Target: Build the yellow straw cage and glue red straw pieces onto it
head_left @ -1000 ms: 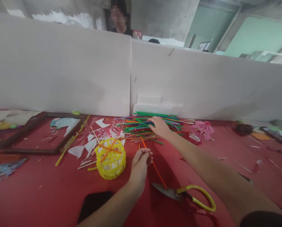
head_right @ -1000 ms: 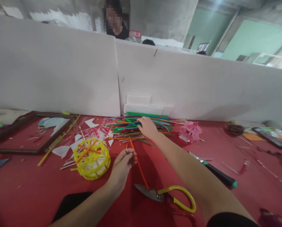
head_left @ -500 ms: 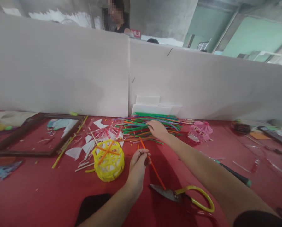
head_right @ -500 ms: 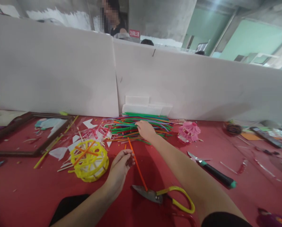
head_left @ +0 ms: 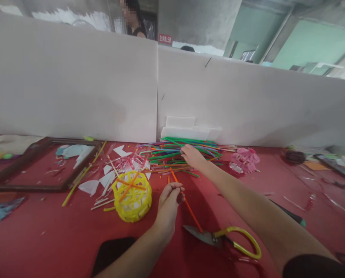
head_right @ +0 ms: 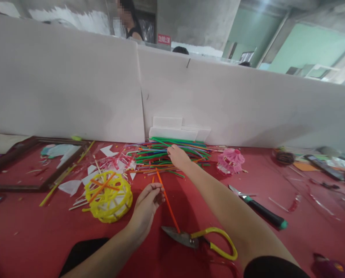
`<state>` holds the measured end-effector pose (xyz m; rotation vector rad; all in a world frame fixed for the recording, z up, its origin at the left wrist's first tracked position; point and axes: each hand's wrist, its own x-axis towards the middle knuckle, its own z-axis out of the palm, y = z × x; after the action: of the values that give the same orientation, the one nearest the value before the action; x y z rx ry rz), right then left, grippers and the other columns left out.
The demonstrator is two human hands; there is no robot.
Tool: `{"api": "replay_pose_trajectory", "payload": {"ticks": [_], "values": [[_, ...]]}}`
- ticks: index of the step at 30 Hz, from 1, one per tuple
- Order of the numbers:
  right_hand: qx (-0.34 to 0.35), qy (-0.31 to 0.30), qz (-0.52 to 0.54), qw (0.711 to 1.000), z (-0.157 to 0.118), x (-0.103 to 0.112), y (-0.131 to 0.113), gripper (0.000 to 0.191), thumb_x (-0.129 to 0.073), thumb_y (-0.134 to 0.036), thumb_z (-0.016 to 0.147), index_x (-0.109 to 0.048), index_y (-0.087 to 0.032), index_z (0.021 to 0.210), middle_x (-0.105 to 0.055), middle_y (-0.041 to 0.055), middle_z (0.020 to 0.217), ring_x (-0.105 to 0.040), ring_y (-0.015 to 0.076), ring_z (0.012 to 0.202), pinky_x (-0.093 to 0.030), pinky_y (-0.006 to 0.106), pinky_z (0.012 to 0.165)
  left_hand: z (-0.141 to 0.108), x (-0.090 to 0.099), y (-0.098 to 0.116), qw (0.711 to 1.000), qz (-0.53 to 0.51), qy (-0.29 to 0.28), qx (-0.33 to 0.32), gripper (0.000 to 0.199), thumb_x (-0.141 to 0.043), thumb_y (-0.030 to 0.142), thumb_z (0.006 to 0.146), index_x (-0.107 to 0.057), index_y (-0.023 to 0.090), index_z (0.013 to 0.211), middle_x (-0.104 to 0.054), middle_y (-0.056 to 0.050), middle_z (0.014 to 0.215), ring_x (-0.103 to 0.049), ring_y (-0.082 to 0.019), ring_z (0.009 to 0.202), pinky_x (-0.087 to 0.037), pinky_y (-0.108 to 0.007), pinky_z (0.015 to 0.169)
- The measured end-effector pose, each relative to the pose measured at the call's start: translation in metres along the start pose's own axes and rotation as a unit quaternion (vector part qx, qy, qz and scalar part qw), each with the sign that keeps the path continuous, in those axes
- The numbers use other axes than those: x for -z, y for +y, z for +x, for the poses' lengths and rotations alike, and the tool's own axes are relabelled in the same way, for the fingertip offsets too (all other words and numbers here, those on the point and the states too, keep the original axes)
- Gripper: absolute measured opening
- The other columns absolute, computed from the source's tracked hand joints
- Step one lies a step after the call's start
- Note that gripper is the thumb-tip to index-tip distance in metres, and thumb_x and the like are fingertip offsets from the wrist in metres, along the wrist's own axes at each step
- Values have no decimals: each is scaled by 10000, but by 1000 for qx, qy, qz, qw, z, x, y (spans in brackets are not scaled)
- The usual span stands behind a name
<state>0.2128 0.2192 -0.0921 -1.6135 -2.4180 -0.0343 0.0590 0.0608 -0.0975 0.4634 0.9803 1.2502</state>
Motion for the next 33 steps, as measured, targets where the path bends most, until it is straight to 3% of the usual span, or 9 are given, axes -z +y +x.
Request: {"api": "replay_pose_trajectory", "payload": {"ticks": [4, 10, 15, 20, 28, 33], "values": [[68, -14, 15, 997, -4, -7, 0, 165, -598, -118, 879, -651, -161, 1029, -628, 86, 1053, -560, 194, 1059, -415, 323, 975, 0, 0, 0, 1000, 1, -2, -1, 194, -723, 267, 572, -650, 163, 719, -647, 7, 683, -572, -100, 603, -464, -236, 610], [31, 5, 1, 999, -5, -14, -2, 206, -534, -99, 917, -626, -121, 1099, -619, 136, 1076, -551, 230, 1081, -422, 400, 988, 1, 0, 1, 1000, -1, -3, -1, 190, -717, 256, 562, -647, 161, 710, -648, 3, 677, -576, -101, 603, -462, -235, 608], [5, -22, 3, 1000, -5, -11, -1, 259, -588, -298, 933, -602, -149, 1145, -624, 82, 1155, -609, 220, 1042, -510, 438, 900, 1, 1, 1, 1000, 0, -2, 0, 196, -719, 260, 558, -648, 163, 713, -648, 4, 678, -579, -104, 600, -465, -238, 603], [-31, -66, 14, 997, -2, -8, 4, 301, -581, -342, 940, -593, -164, 1183, -627, 81, 1169, -639, 198, 973, -554, 403, 829, 1, 1, -1, 1000, 2, -2, 2, 196, -716, 262, 565, -652, 163, 720, -652, 4, 682, -575, -100, 593, -463, -236, 600], [-43, -65, 0, 997, 1, -3, -2, 288, -580, -328, 939, -602, -176, 1182, -615, 84, 1192, -618, 216, 1033, -532, 423, 871, 2, 1, 0, 1000, 1, 1, 14, 189, -706, 251, 568, -642, 163, 722, -652, 7, 674, -576, -94, 580, -464, -234, 603], [-37, -48, 1, 998, 4, -2, -4, 212, -588, -277, 922, -703, -259, 1099, -604, 78, 1120, -580, 212, 1098, -485, 319, 901, 2, 0, 0, 1000, 2, 1, 12, 190, -709, 252, 565, -644, 164, 720, -648, 8, 669, -572, -94, 578, -458, -230, 593]]}}
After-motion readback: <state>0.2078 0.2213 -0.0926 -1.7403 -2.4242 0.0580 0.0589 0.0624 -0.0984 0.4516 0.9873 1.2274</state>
